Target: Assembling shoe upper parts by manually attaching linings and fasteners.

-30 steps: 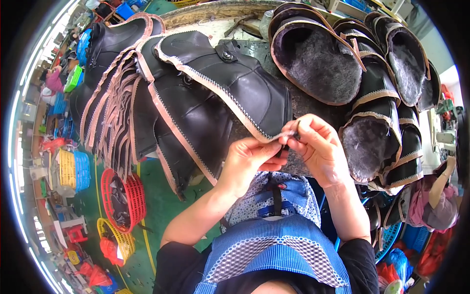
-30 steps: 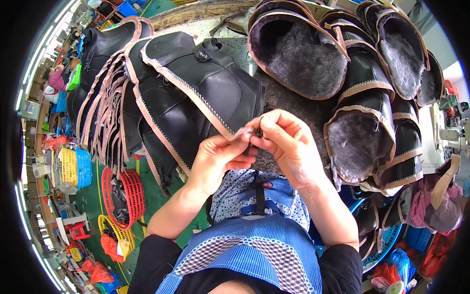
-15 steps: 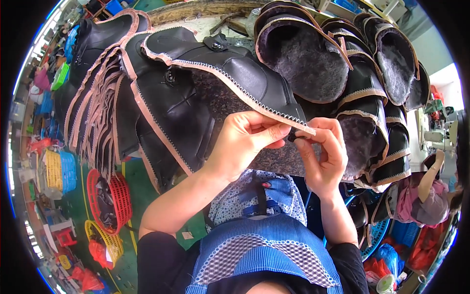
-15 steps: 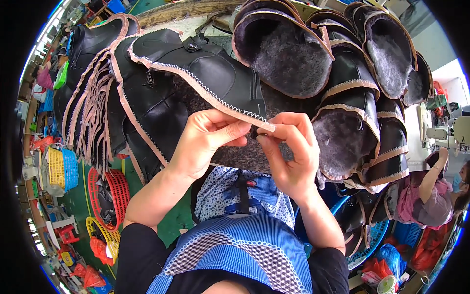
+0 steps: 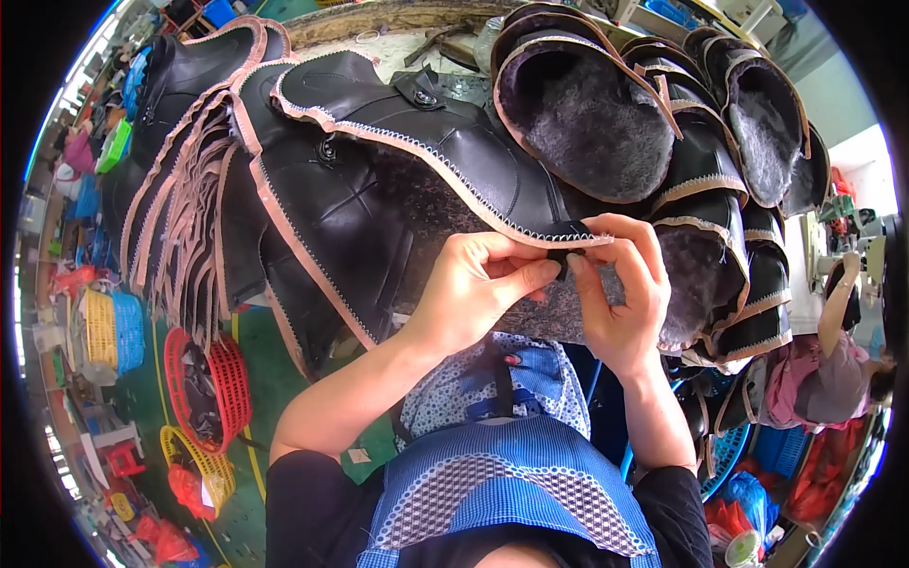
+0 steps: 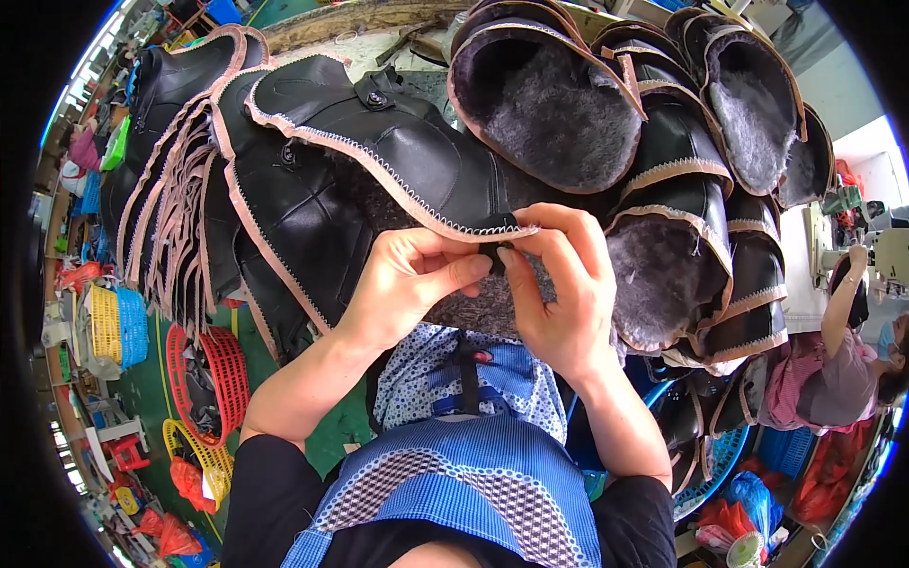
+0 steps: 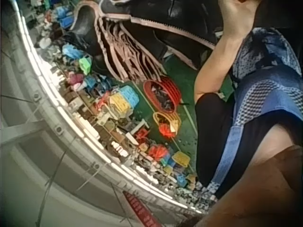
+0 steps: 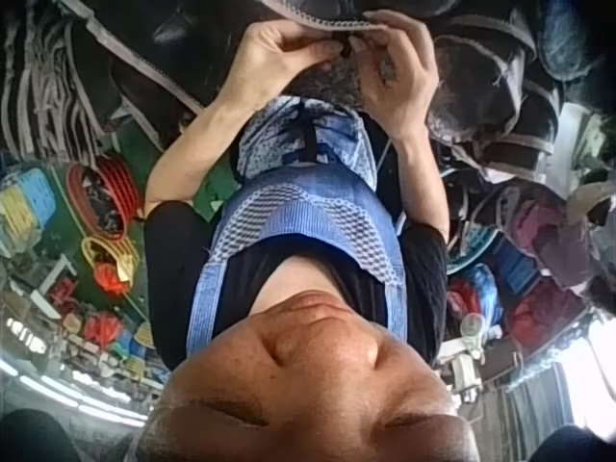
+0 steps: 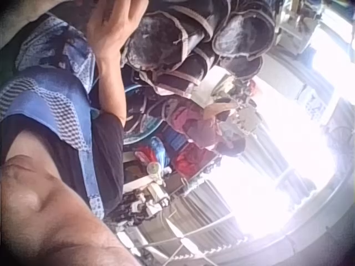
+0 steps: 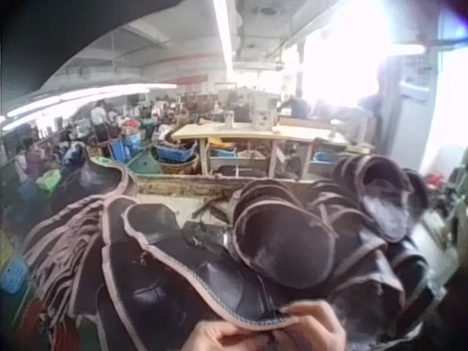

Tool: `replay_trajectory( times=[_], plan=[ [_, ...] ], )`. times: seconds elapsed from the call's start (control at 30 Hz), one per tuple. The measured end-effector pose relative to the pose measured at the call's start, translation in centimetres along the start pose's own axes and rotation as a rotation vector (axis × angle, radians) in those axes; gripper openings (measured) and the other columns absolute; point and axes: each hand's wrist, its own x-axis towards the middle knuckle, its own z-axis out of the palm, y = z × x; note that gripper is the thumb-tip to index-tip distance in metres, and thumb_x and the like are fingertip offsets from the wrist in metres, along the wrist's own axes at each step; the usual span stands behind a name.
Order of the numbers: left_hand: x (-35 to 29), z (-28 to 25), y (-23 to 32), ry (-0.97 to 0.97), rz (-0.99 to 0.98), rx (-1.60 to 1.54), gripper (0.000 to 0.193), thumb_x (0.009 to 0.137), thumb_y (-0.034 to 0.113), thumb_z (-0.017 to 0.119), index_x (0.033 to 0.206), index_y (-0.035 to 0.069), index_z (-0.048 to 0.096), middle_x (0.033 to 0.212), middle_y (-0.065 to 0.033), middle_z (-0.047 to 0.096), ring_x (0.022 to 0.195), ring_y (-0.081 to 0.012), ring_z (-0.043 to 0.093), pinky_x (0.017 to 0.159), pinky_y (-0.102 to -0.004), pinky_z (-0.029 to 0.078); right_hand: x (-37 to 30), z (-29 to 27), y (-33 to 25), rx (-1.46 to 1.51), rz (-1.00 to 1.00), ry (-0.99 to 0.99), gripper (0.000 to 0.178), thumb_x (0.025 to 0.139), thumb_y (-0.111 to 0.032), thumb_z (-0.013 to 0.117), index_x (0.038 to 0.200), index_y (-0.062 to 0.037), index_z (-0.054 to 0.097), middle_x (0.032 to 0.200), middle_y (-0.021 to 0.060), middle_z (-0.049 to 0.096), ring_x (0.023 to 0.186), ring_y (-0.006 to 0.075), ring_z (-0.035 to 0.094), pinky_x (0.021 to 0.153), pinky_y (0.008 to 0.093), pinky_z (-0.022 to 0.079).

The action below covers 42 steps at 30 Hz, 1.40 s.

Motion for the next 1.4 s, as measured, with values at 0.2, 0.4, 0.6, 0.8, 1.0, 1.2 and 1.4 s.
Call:
replay_trajectory(
  times=[0.2,0.4,0.6,0.8,1.0,1.2,1.4],
  plan=[
    [-0.1,-0.4,-0.6,0.039,-0.055,0.036,0.021,0.087,0.005,0.073,0.107,-0.001,0.072,0.092,-0.0042,0.072,0.082,-0.0058,0.062,0.075,-0.0213,0.051,0.2,0.5,-0.1,0.071,0.042,-0.061,0.014,0.080,0.007,0.067,0.092,0.0016,0.061,0.104,0.0154,0.064,0.092,0.0303,0.065,0.079,0.0340,0.052],
    [-0.1,-0.1,-1.8,0.036,0.001,-0.049,0.020,0.089,0.008,0.071,0.106,-0.002,0.073,0.098,-0.0046,0.073,0.091,-0.0078,0.063,0.084,-0.0243,0.051,0.2,0.6,0.0,0.100,0.069,-0.079,0.016,0.080,0.007,0.066,0.094,0.0020,0.061,0.105,0.0148,0.063,0.092,0.0292,0.065,0.080,0.0335,0.052],
    [-0.6,-0.2,0.4,0.022,0.126,0.272,0.018,0.088,0.008,0.072,0.102,-0.002,0.072,0.091,-0.0079,0.073,0.087,-0.0105,0.066,0.080,-0.0268,0.052,1.2,-0.4,-0.2,0.158,0.019,-0.182,0.012,0.081,0.005,0.064,0.092,0.0025,0.060,0.108,0.0150,0.060,0.096,0.0272,0.063,0.084,0.0335,0.050],
    [2.1,-1.6,15.7,0.040,0.691,0.157,0.011,0.089,0.014,0.071,0.091,0.003,0.072,0.089,-0.0040,0.073,0.084,-0.0107,0.068,0.079,-0.0226,0.052,5.1,-0.6,0.8,0.739,0.341,0.131,0.042,0.090,-0.009,0.068,0.128,-0.0006,0.053,0.122,0.0116,0.061,0.112,0.0185,0.059,0.099,0.0327,0.046],
    [1.2,-3.8,27.1,-0.562,0.974,0.101,0.025,0.099,0.020,0.056,0.105,-0.003,0.063,0.122,-0.0292,0.061,0.122,-0.0331,0.058,0.107,-0.0421,0.046,8.2,5.5,2.5,1.015,0.317,-0.108,0.113,0.070,-0.021,0.088,0.153,-0.0083,0.012,0.153,0.0227,0.027,0.146,0.0324,0.023,0.118,0.0468,0.025],
    [-1.3,-2.3,26.0,0.402,1.257,-0.038,0.015,0.097,0.011,0.057,0.104,-0.002,0.062,0.108,-0.0145,0.069,0.103,-0.0288,0.067,0.095,-0.0407,0.053,7.5,6.5,-0.8,1.038,0.374,-0.063,0.019,0.081,-0.007,0.078,0.095,-0.0053,0.064,0.078,-0.0048,0.063,0.069,0.0020,0.053,0.063,0.0197,0.041],
    [-1.3,-4.1,10.8,0.195,0.809,0.479,0.024,0.107,0.026,0.036,0.111,0.003,0.029,0.125,-0.0264,0.061,0.051,-0.0193,0.066,0.035,-0.0178,0.042,7.4,2.4,-1.1,0.636,0.046,-0.143,0.014,0.086,-0.002,0.071,0.090,-0.0022,0.058,0.074,-0.0029,0.054,0.068,0.0035,0.046,0.057,0.0209,0.036]
  ],
)
